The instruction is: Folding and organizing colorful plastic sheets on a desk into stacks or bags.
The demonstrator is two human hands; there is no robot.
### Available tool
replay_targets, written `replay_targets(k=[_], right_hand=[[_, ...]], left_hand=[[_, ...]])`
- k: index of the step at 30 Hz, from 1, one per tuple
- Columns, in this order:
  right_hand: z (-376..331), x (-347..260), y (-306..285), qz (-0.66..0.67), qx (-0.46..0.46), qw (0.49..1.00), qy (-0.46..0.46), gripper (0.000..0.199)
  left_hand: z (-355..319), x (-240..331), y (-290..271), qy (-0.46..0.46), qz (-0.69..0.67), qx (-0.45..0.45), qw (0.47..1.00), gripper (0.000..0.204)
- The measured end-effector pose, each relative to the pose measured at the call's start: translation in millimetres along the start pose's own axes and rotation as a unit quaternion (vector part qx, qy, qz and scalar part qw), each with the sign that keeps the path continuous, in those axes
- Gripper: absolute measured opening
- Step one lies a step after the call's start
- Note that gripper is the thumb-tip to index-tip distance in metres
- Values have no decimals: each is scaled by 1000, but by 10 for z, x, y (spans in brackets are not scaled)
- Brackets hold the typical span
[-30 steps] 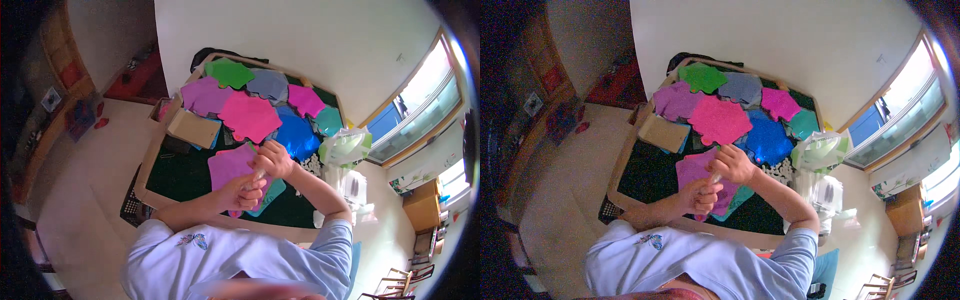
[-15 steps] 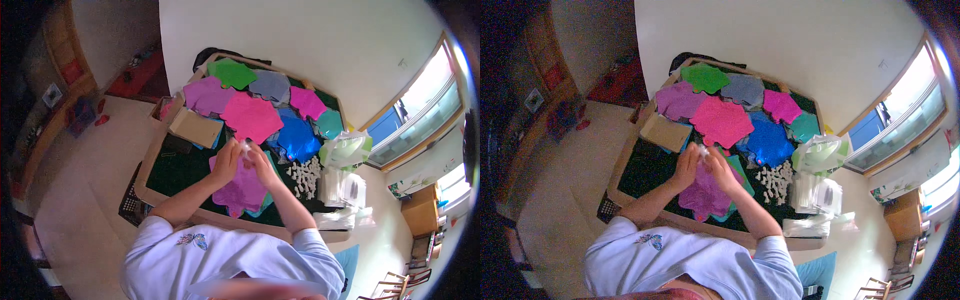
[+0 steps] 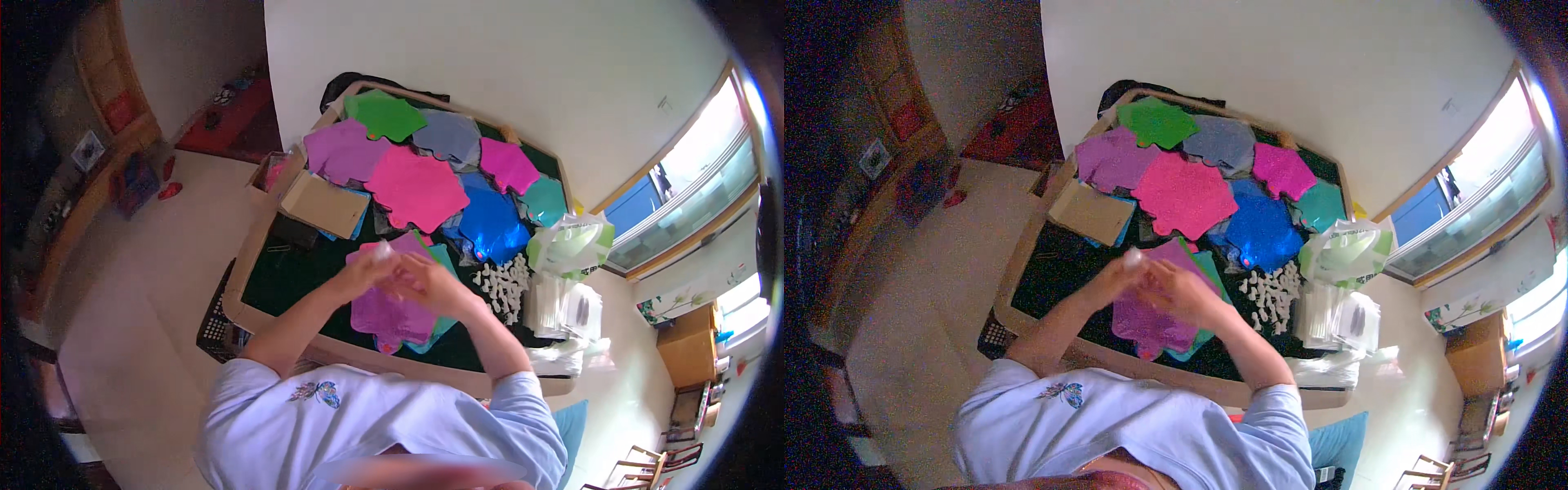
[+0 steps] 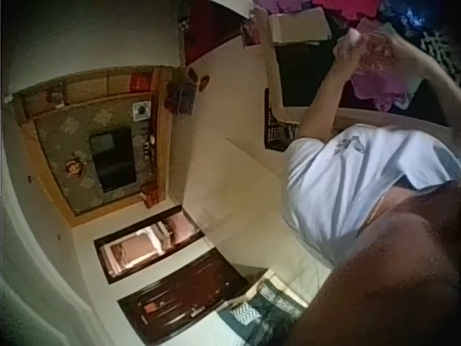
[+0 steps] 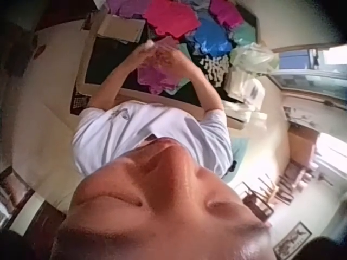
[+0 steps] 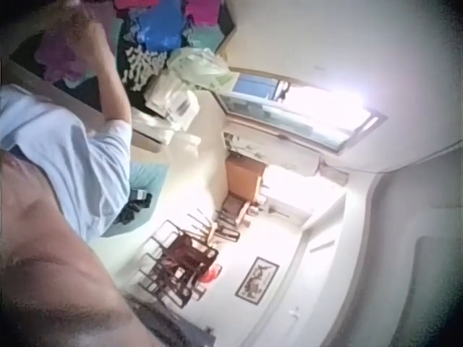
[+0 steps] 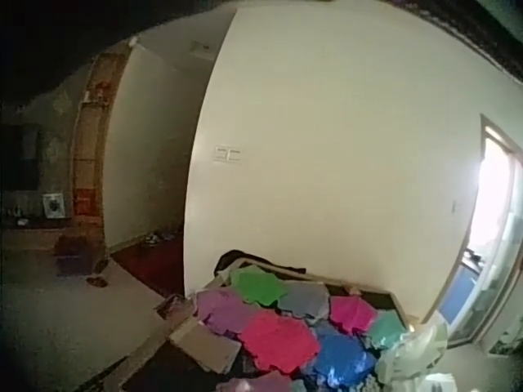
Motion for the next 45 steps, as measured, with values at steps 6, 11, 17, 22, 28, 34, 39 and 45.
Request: replay_targets(k=[6,11,17,22,28,34,39,45], right_hand=[[-142,-71,-192,-126,72,972,-188,33],[-28,-185,-147,678,85,728,58,54],[48,-324,73,776,-21,625,-82,23],[116,-407,98,830,-99,545,65,24],[220,-154,581,615,34,760,204,26],[469,-29,1067,462,191,844,194,20],[583,-124,1366,320,230,913,106,8],[615,-142,1306,207,252,945,-13,31]], left_hand=[[-295,130,329,-120,-198,-114,966,48],[-547,221,739,-242,-413,-316,819,62],[-634,451,911,-232,-373,-334,834,42],[-639,412,709,-284,-290,-286,868,32],[-472,-369,137,-229,-94,-119,962,23],[-604,-374,-81,163,208,183,947,16],[-812,-201,-346,349,295,333,825,28],[-891,204,-1402,123,174,392,895,22]])
Point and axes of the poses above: each hand's wrist, its own z-axis towards the middle knuckle, its own y-axis out of the palm, x = y × z, the point moved 1 cm from there along z, towards the middle knuckle, and after that the axes turned 8 degrees about x, right-handed, at the moved point
